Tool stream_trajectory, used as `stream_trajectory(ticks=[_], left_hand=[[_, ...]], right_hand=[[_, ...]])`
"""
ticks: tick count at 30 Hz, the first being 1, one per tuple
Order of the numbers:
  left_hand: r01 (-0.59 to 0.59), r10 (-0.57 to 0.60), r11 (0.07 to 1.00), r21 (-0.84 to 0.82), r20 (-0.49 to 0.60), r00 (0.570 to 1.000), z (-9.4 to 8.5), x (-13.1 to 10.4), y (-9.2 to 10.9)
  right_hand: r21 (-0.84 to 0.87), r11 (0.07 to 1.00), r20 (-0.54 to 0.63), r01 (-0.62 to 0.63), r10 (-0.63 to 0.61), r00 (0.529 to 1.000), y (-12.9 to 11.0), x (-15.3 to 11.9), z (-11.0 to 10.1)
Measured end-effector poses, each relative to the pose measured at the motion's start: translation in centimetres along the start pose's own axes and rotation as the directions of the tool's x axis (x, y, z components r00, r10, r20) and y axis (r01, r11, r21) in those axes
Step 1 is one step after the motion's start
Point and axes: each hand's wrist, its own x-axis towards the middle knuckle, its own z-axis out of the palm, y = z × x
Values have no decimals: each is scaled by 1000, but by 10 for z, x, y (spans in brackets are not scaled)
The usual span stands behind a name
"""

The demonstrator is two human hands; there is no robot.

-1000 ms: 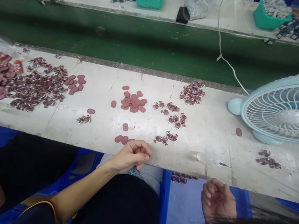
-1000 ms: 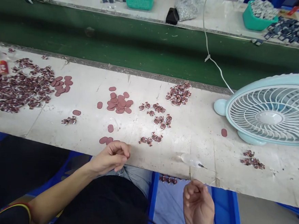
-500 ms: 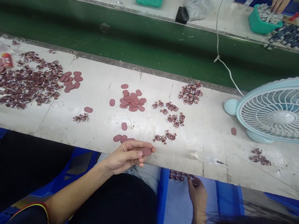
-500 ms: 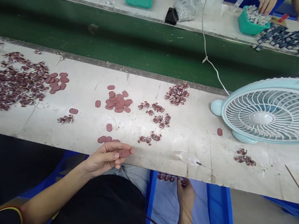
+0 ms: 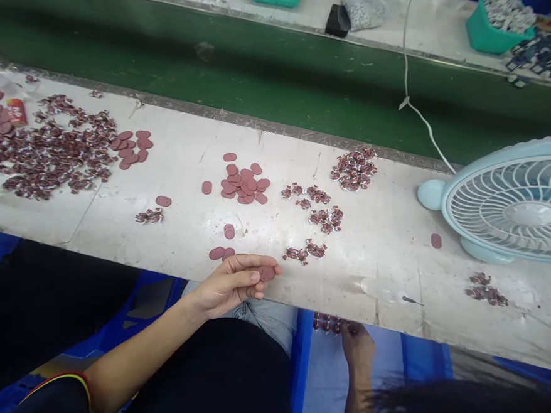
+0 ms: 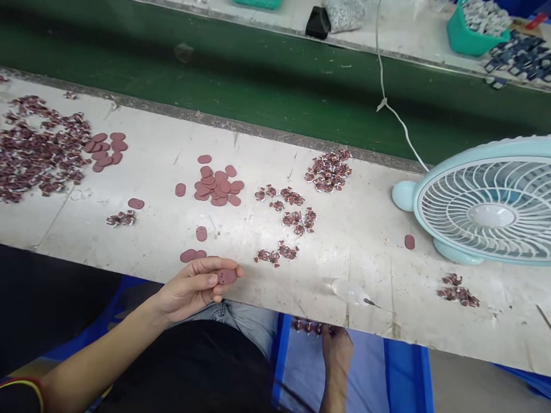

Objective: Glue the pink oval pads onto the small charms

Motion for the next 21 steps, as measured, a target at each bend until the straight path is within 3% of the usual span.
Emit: stream_trajectory(ticks=[9,14,21], left_hand=[[0,1,1000,14,-23,1000,2,-2,4],[7,-7,1000,9,-31,999,4,-1,3],[-1,1,1000,11,-24,1000,3,-4,6]], right_hand=[[31,1000,-91,1,1,996,2,-17,-8],[55,993,-6,100,-100,995,-10,-29,2],[4,996,45,91,-91,995,-20,-25,5]])
